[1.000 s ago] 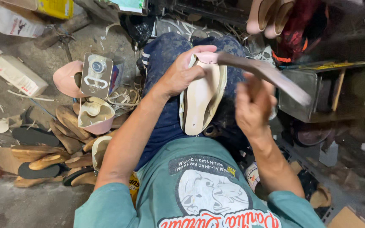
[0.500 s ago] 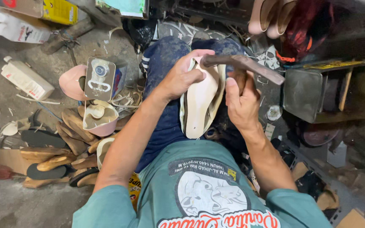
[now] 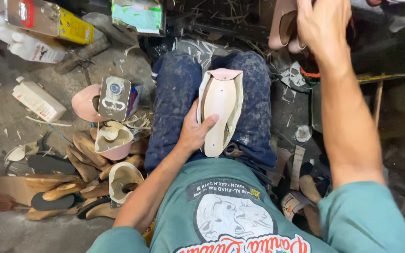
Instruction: The person is repairing a pink slip-on shoe by hand. They use a hammer to tap a tool along the shoe's edge, likely to secure the sole or upper. The person repeatedly turns the shoe over to work on different sections.
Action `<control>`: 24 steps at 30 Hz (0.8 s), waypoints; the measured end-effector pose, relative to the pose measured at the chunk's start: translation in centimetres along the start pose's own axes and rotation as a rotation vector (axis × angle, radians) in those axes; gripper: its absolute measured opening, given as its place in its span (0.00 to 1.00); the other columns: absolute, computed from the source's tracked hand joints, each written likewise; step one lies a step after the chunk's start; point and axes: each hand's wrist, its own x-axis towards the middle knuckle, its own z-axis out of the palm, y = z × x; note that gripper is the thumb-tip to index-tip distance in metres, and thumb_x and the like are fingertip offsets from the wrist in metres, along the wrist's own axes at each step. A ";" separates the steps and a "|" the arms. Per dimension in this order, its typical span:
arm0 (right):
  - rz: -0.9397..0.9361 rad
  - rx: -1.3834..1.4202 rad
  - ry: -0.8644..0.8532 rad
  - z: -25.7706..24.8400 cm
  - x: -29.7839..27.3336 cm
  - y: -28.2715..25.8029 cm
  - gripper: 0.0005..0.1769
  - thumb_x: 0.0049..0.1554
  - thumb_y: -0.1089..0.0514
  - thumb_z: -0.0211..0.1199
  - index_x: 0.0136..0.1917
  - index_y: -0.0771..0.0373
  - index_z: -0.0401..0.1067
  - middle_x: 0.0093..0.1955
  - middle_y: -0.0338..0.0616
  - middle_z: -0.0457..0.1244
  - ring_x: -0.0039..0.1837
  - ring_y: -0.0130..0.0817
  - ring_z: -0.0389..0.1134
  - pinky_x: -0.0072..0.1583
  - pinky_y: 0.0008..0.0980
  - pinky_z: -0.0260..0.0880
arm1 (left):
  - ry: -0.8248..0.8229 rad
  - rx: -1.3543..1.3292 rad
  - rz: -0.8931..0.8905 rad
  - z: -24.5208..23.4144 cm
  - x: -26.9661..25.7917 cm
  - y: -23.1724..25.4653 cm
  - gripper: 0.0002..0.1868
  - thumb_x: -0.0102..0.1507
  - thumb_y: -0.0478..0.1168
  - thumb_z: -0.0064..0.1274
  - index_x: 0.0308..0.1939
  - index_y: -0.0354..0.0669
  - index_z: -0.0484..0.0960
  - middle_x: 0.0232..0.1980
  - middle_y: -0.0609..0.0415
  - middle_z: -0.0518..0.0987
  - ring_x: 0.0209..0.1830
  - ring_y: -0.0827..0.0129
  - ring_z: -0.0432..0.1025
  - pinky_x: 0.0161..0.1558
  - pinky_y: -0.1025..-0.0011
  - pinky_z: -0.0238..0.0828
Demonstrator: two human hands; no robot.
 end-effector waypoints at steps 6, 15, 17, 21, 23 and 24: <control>-0.115 0.036 0.132 0.3 0.8 0.3 0.16 0.70 0.55 0.66 0.63 0.68 0.71 0.55 0.61 0.61 0.56 0.64 0.64 0.56 0.55 0.61 | -0.091 -0.650 0.269 -0.9 1.8 6.2 0.44 0.62 0.45 0.66 0.78 0.49 0.59 0.68 0.45 0.76 0.62 0.65 0.75 0.58 0.65 0.78; -0.069 0.392 -0.183 -3.2 -16.3 -4.8 0.11 0.65 0.61 0.64 0.61 0.62 0.76 0.51 0.55 0.66 0.56 0.58 0.69 0.58 0.50 0.67 | -0.458 -1.241 -0.092 -0.6 0.6 6.1 0.30 0.68 0.56 0.50 0.62 0.35 0.79 0.56 0.33 0.82 0.56 0.46 0.78 0.56 0.46 0.77; 0.017 0.365 -0.245 -2.5 -23.3 -5.5 0.08 0.62 0.56 0.66 0.52 0.61 0.74 0.44 0.52 0.65 0.50 0.55 0.69 0.54 0.48 0.67 | -0.397 -1.248 -0.124 -0.6 1.1 3.2 0.30 0.65 0.53 0.50 0.63 0.32 0.77 0.55 0.29 0.81 0.53 0.40 0.78 0.56 0.40 0.74; 0.165 0.297 -0.266 -1.8 -32.2 -8.1 0.19 0.59 0.41 0.66 0.45 0.58 0.71 0.40 0.48 0.64 0.46 0.54 0.69 0.50 0.46 0.69 | -0.317 -1.231 -0.162 0.1 0.4 4.3 0.30 0.62 0.50 0.53 0.61 0.32 0.78 0.54 0.29 0.81 0.52 0.39 0.78 0.56 0.39 0.73; 0.082 0.308 -0.170 -3.6 -30.7 -10.6 0.22 0.58 0.43 0.67 0.56 0.60 0.69 0.51 0.52 0.62 0.54 0.57 0.68 0.55 0.49 0.68 | -0.299 -1.214 -0.189 0.7 -0.6 5.8 0.28 0.63 0.51 0.55 0.60 0.33 0.80 0.54 0.31 0.82 0.54 0.44 0.78 0.57 0.44 0.75; -0.007 0.318 -0.067 -4.4 -29.8 -11.8 0.30 0.57 0.45 0.68 0.67 0.62 0.68 0.61 0.55 0.61 0.62 0.59 0.66 0.60 0.52 0.66 | -0.283 -1.194 -0.206 1.1 -1.0 6.6 0.27 0.63 0.51 0.57 0.59 0.34 0.81 0.54 0.34 0.83 0.55 0.48 0.78 0.57 0.49 0.76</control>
